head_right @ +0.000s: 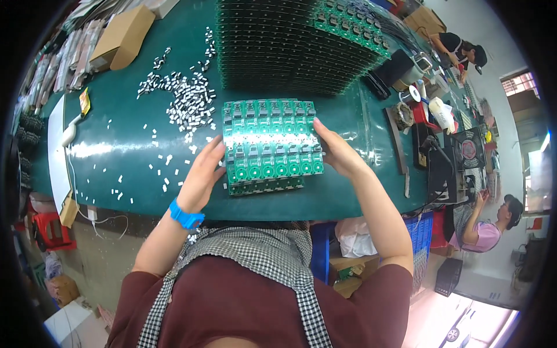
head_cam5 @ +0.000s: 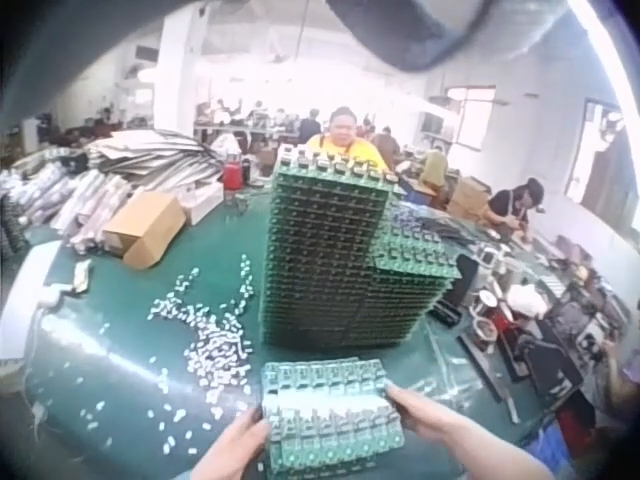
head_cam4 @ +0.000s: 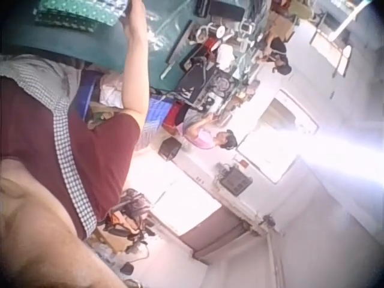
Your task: The person assembles small electronic components onto a printed circuit board array by hand.
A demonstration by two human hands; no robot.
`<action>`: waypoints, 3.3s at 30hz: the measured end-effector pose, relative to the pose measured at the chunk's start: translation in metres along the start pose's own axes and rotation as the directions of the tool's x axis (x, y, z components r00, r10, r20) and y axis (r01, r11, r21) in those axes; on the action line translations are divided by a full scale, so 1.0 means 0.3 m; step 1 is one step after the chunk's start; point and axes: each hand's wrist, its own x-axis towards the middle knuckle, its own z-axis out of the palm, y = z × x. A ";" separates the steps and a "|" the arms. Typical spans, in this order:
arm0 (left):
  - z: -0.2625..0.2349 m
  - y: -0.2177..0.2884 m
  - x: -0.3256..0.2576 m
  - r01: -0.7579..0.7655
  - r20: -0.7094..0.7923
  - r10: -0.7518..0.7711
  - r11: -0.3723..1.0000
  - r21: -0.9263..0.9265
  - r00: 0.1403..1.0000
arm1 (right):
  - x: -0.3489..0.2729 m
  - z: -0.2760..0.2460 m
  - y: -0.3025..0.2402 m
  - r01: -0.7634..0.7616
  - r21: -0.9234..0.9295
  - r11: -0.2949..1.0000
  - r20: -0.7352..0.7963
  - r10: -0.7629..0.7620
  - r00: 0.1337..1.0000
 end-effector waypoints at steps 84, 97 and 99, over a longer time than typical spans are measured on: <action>0.045 0.066 0.140 -0.304 0.171 0.315 0.949 -0.087 0.934 | -0.118 0.201 0.319 0.869 0.026 0.494 -0.265 -0.835 0.483; 0.042 0.041 0.136 -0.365 0.179 0.362 0.931 -0.018 0.915 | -0.130 0.192 0.308 0.736 -0.405 0.542 -0.289 -0.840 0.459; 0.054 0.022 0.126 -0.430 0.207 0.415 0.902 0.032 0.886 | -0.103 0.209 0.329 0.791 -0.282 0.544 -0.329 -0.829 0.453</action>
